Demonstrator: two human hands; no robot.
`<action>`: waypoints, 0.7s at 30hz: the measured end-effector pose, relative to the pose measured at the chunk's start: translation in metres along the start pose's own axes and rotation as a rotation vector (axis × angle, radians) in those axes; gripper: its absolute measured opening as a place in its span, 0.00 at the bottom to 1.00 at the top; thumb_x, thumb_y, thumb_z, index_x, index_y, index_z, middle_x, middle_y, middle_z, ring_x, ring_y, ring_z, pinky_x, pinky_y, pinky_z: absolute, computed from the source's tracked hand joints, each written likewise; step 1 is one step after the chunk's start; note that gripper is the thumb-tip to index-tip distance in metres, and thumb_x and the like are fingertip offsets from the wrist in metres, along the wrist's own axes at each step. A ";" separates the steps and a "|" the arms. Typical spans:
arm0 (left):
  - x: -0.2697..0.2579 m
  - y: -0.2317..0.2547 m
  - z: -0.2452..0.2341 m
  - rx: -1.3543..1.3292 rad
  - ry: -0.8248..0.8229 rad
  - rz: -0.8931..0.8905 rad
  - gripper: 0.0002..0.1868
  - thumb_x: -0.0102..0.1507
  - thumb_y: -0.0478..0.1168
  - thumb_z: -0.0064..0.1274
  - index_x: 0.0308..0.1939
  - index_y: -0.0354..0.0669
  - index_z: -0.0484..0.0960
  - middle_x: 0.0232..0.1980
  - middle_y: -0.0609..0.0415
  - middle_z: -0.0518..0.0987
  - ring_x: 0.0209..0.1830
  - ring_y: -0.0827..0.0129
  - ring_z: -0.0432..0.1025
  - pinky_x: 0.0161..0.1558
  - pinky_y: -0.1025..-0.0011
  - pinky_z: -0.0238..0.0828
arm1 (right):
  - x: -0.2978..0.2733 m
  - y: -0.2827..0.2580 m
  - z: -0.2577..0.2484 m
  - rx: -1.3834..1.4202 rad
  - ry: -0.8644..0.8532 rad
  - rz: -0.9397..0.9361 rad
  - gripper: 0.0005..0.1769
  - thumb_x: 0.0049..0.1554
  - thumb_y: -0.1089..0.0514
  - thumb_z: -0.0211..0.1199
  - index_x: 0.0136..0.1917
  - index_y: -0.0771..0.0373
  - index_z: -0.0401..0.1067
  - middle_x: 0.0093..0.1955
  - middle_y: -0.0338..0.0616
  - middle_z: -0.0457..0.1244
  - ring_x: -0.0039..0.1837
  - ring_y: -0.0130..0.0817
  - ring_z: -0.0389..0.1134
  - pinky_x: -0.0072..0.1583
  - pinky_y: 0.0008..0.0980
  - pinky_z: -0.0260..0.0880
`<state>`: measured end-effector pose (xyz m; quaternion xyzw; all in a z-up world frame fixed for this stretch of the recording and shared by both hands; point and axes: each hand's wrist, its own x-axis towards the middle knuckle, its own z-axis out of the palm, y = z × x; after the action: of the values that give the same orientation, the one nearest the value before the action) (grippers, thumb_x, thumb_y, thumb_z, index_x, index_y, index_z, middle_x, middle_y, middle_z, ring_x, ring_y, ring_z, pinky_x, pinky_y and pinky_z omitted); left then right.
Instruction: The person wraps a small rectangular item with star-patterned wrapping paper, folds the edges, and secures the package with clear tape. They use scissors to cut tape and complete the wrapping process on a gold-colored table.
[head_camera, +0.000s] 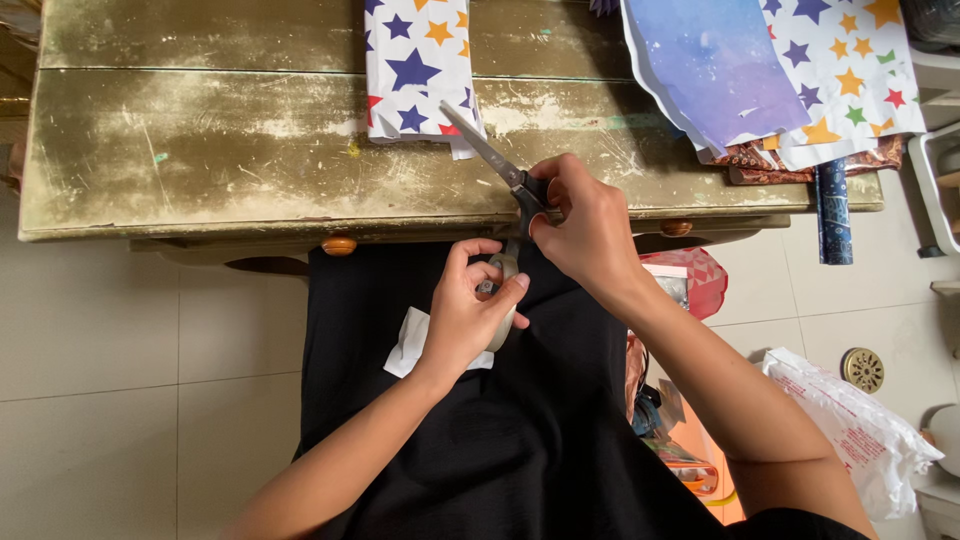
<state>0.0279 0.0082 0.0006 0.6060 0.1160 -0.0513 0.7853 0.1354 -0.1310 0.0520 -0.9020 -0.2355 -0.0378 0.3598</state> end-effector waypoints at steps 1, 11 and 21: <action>0.001 0.000 -0.001 0.001 -0.001 0.001 0.27 0.63 0.39 0.59 0.61 0.33 0.65 0.36 0.50 0.82 0.25 0.68 0.81 0.29 0.78 0.76 | 0.002 -0.001 0.001 -0.041 0.020 -0.059 0.25 0.45 0.71 0.69 0.56 0.65 0.69 0.39 0.49 0.68 0.41 0.41 0.73 0.43 0.37 0.72; 0.002 -0.002 0.002 -0.049 -0.013 -0.063 0.29 0.62 0.38 0.60 0.63 0.34 0.67 0.35 0.50 0.80 0.23 0.68 0.79 0.27 0.76 0.75 | 0.014 -0.003 -0.004 -0.157 0.025 -0.120 0.24 0.47 0.65 0.75 0.56 0.64 0.70 0.41 0.50 0.67 0.42 0.47 0.71 0.43 0.44 0.69; -0.030 0.011 -0.001 0.090 -0.100 0.203 0.28 0.66 0.38 0.57 0.66 0.34 0.63 0.41 0.52 0.81 0.31 0.73 0.79 0.35 0.78 0.77 | -0.008 0.006 -0.038 0.422 -0.139 0.322 0.21 0.54 0.64 0.73 0.55 0.65 0.64 0.39 0.44 0.69 0.43 0.27 0.69 0.45 0.30 0.68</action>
<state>0.0010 0.0099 0.0182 0.6458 0.0121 -0.0070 0.7634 0.1351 -0.1629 0.0744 -0.8332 -0.1159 0.1317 0.5243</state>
